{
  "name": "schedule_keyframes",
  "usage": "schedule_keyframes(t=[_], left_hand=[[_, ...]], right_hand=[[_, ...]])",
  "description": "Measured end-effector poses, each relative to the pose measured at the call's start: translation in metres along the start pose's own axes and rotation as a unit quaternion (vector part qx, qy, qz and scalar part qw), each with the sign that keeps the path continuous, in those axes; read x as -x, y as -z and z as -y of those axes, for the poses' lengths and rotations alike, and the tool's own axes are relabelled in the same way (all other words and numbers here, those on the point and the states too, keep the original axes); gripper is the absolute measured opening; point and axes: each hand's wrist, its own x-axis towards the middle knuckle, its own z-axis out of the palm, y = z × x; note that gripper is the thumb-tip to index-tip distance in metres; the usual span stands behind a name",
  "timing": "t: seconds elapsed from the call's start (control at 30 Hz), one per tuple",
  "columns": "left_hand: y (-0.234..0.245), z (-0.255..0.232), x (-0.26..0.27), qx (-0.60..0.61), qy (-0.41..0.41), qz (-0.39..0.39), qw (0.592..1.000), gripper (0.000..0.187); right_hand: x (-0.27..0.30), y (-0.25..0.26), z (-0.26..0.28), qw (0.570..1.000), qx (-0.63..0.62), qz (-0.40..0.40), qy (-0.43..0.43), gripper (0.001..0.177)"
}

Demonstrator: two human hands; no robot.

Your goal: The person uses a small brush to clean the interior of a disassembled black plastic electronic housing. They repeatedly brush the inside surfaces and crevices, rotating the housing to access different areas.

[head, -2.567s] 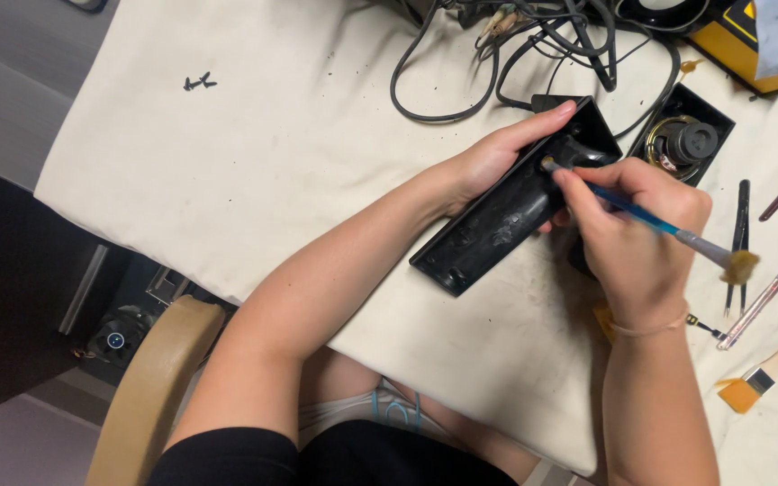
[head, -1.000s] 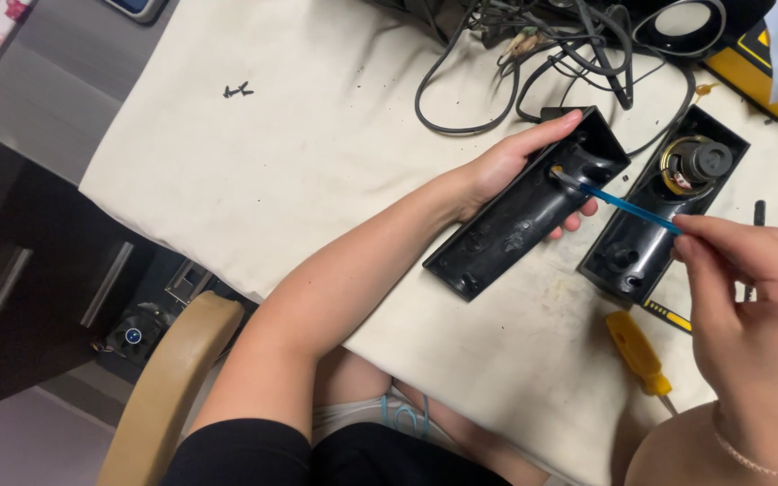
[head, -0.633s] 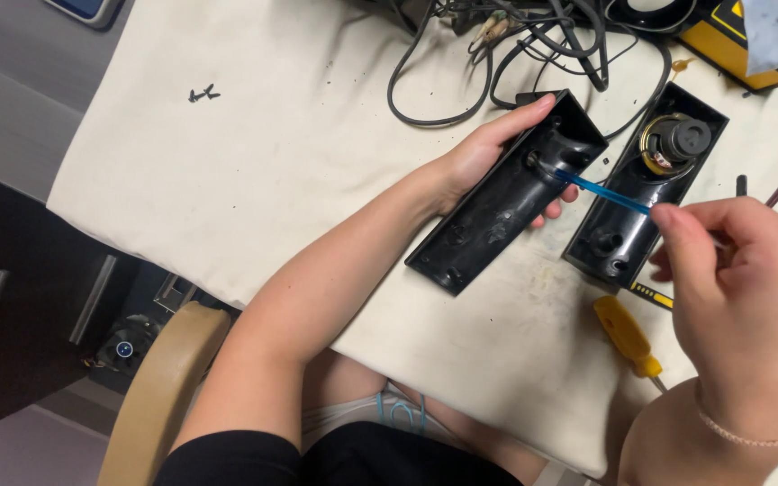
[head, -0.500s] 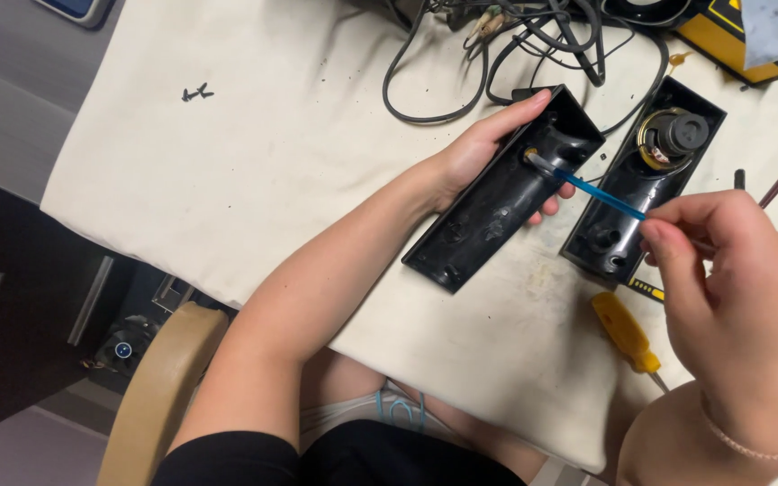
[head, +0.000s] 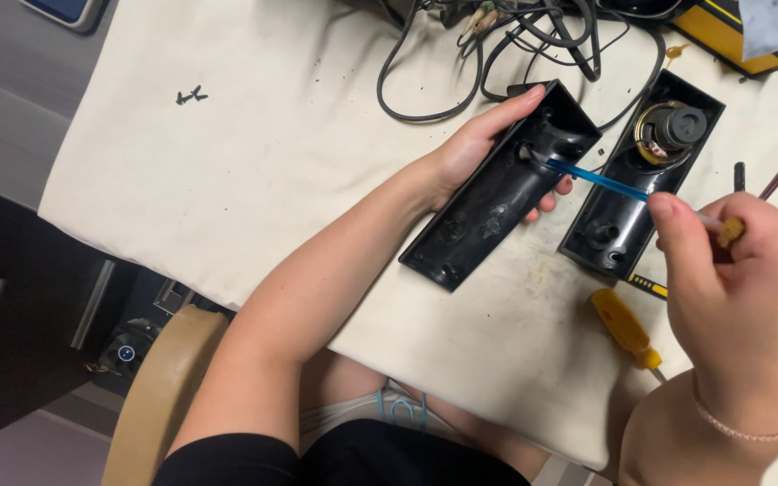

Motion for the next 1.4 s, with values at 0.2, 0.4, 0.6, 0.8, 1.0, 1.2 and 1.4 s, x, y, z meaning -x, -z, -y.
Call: schedule_keyframes(t=[0.2, 0.4, 0.6, 0.8, 1.0, 1.2, 1.4], left_hand=[[0.0, 0.001, 0.0, -0.003, -0.002, -0.006, 1.0, 0.071], [0.002, 0.002, -0.001, 0.012, 0.0, 0.008, 1.0, 0.07], [0.002, 0.002, -0.001, 0.005, 0.0, 0.008, 1.0, 0.071], [0.0, 0.0, -0.001, 0.004, 0.0, -0.017, 1.0, 0.075], [0.002, 0.002, -0.002, 0.021, 0.011, 0.006, 1.0, 0.069], [0.002, 0.002, -0.002, 0.019, 0.015, -0.029, 0.999, 0.075], [0.004, 0.003, -0.001, 0.027, 0.004, 0.014, 1.0, 0.068]], right_hand=[[-0.001, 0.009, 0.006, 0.994, 0.0, 0.024, 0.103, 0.005], [0.002, 0.002, 0.009, 0.998, -0.058, 0.025, 0.015, 0.01], [0.005, 0.001, 0.011, 1.0, -0.01, 0.013, 0.017, 0.012], [0.001, 0.004, 0.018, 0.994, -0.007, 0.007, 0.11, 0.006], [0.002, -0.008, -0.002, 0.999, -0.04, -0.007, -0.009, 0.02], [-0.002, 0.002, 0.016, 0.987, 0.027, -0.006, 0.161, 0.018], [0.0, -0.004, 0.024, 0.999, -0.019, -0.002, -0.041, 0.011]])
